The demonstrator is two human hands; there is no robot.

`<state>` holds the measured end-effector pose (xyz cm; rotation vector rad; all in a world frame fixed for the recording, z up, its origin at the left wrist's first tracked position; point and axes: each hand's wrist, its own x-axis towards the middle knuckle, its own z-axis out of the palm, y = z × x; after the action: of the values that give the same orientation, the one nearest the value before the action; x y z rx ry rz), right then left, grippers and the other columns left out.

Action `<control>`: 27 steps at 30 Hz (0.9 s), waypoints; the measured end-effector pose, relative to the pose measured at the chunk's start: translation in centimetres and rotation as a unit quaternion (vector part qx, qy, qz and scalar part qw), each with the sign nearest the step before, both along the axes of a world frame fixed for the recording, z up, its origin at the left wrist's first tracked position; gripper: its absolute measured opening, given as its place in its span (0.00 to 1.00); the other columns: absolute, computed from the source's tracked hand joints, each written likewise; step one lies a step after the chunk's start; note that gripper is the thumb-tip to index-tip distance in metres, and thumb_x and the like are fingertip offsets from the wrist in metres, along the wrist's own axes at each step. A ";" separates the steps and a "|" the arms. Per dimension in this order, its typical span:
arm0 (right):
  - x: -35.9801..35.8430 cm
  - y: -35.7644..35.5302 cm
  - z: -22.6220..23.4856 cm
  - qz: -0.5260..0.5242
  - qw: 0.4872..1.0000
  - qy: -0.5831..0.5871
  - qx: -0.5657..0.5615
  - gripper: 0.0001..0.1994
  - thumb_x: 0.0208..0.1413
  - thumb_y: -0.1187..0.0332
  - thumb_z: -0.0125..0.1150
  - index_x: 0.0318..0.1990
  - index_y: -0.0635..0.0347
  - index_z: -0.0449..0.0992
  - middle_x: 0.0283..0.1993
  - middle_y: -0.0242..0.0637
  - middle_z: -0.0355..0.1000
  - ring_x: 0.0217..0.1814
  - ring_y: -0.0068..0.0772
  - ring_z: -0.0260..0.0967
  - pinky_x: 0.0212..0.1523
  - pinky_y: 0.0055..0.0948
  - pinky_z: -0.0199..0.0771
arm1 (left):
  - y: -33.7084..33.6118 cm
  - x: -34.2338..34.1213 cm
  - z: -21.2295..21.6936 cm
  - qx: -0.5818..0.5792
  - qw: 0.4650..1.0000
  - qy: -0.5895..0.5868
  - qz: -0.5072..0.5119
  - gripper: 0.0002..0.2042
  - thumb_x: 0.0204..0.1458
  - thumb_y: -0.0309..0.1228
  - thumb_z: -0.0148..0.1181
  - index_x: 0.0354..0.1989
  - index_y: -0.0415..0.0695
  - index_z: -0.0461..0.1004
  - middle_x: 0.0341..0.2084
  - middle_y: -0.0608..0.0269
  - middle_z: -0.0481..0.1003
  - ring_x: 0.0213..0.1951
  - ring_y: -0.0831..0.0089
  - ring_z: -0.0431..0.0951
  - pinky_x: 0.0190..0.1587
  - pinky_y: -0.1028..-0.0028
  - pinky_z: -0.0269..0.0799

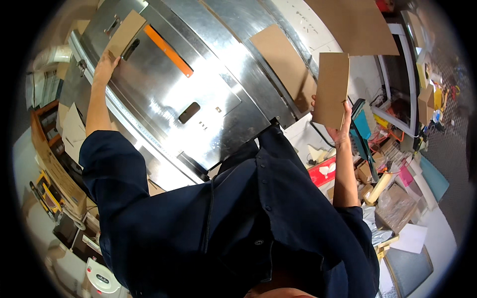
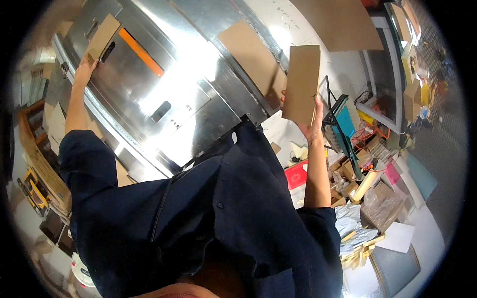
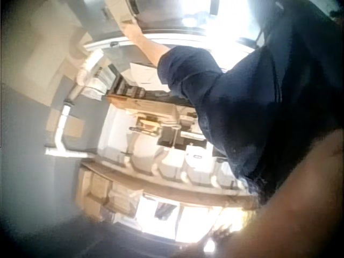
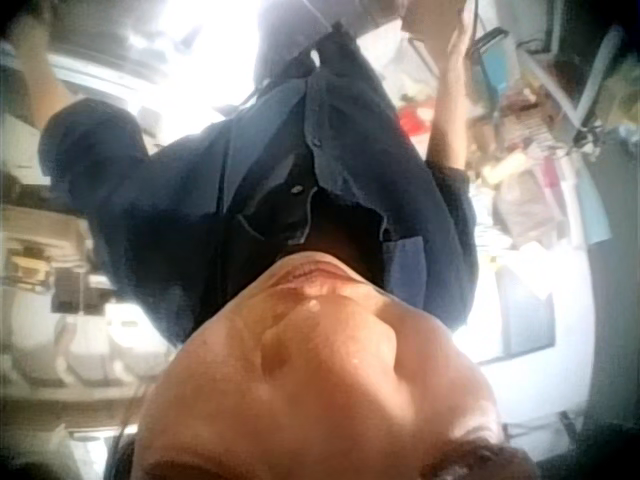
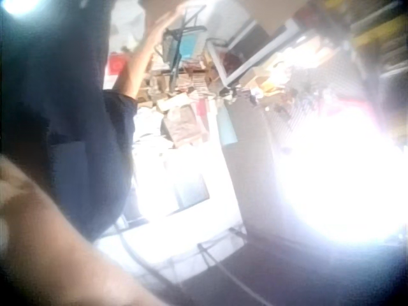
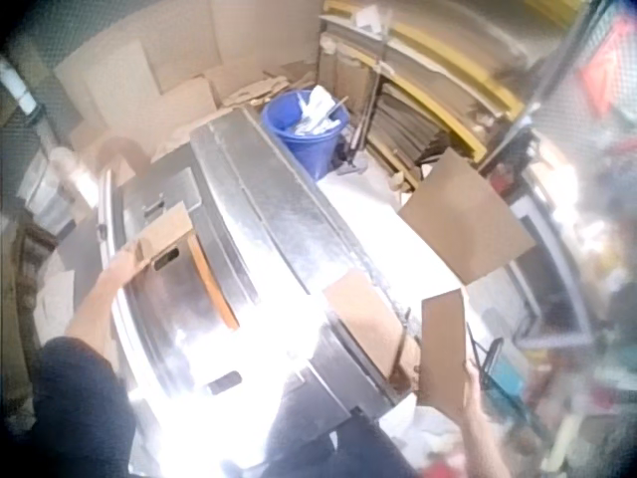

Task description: The person measures a cardboard box and cuts cardboard pieces using a table saw. They repeatedly measure the box and cut pieces to size, then assemble the box by fitting the cut pieces into the box structure.

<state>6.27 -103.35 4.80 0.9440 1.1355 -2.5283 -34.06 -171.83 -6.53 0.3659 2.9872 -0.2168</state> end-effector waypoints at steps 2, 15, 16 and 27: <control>-0.1 -1.1 -0.4 -0.005 0.998 0.025 -0.049 0.43 0.56 0.35 0.41 0.66 0.65 0.56 0.62 0.57 0.62 0.58 0.50 0.67 0.58 0.48 0.68 | 0.1 -0.1 0.6 -0.051 0.998 -0.019 -0.014 0.28 0.60 0.48 0.51 0.59 0.38 0.60 0.48 0.38 0.72 0.48 0.42 0.74 0.48 0.52 0.72; 0.7 -5.5 -0.4 0.082 0.992 0.075 -0.058 0.36 0.58 0.45 0.50 0.67 0.60 0.53 0.58 0.47 0.66 0.59 0.41 0.67 0.57 0.40 0.70 | 13.5 16.8 8.1 0.379 0.902 0.142 0.148 0.15 0.66 0.37 0.41 0.43 0.37 0.68 0.38 0.49 0.73 0.43 0.58 0.74 0.48 0.64 0.67; 1.1 -5.7 -0.8 0.096 0.992 0.071 -0.030 0.35 0.58 0.47 0.52 0.67 0.58 0.52 0.58 0.46 0.65 0.59 0.40 0.66 0.56 0.40 0.70 | 16.8 20.1 8.0 0.445 0.877 0.090 0.158 0.14 0.66 0.36 0.40 0.42 0.39 0.69 0.34 0.55 0.71 0.39 0.64 0.72 0.47 0.67 0.67; 5.0 -6.1 -0.8 0.182 0.983 0.035 0.019 0.36 0.58 0.59 0.62 0.68 0.48 0.48 0.61 0.42 0.61 0.63 0.38 0.61 0.60 0.40 0.61 | 43.0 41.3 7.3 0.700 0.611 -0.204 0.308 0.15 0.63 0.41 0.53 0.46 0.41 0.69 0.34 0.60 0.76 0.37 0.76 0.74 0.41 0.74 0.70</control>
<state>11.30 -109.42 4.01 0.5935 1.2508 -2.2647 7.21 -128.85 0.80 -0.4884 1.9202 1.9572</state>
